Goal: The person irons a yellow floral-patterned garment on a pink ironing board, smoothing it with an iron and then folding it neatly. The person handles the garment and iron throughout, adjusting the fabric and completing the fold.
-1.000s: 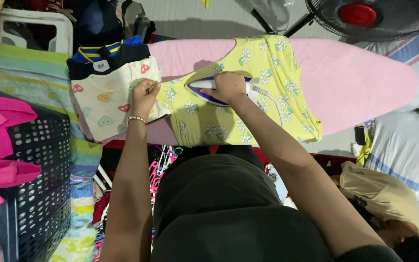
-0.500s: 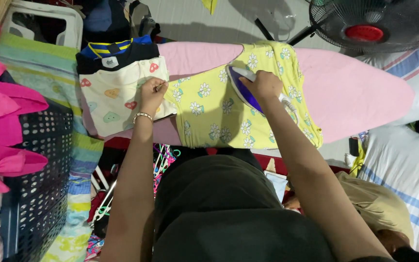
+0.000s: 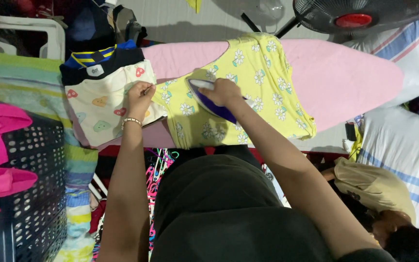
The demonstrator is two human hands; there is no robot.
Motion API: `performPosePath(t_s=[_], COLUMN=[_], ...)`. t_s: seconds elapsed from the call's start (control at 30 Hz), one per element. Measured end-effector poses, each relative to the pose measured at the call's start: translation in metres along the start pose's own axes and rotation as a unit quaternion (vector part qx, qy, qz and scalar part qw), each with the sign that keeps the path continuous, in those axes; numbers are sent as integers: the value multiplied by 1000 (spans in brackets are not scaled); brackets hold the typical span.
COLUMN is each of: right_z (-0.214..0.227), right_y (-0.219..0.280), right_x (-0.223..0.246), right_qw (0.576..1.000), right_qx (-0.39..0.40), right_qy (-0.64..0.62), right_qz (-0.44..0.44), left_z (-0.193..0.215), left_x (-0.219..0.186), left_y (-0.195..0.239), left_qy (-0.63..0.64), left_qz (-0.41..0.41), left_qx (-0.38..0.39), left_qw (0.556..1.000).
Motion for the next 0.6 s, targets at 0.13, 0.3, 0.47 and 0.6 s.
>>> performPosePath(t_s=[0.13,0.3,0.47,0.6], right_z=[-25,-31,3,48], right_y=[27,38,40,33], right_x=[45,45,-5,-70], right_qw=[997,991,992,995], right_qx=[46,41,23,-49], right_qy=[32,93,109,86], right_qz=[51,87,54,7], left_z=[-4,0,3,2], left_x=[12,6,10,-1], left_y=[-5,-1,-2,3], left_qy=[-19,-55,-70,-156], left_qz=[6,-2,3,-12], left_qx=[4,-26,-44,-53], left_qw=[1000,998,997,986])
Point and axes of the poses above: each hand's wrist, its own y-axis away from the middle knuckle, its own z-axis out of the back of the hand, x = y × z, the point moved 10 cm from there along -y, towards the middle knuckle, and after that the axes turned 10 degrees about -y, right-handed, at the moved point
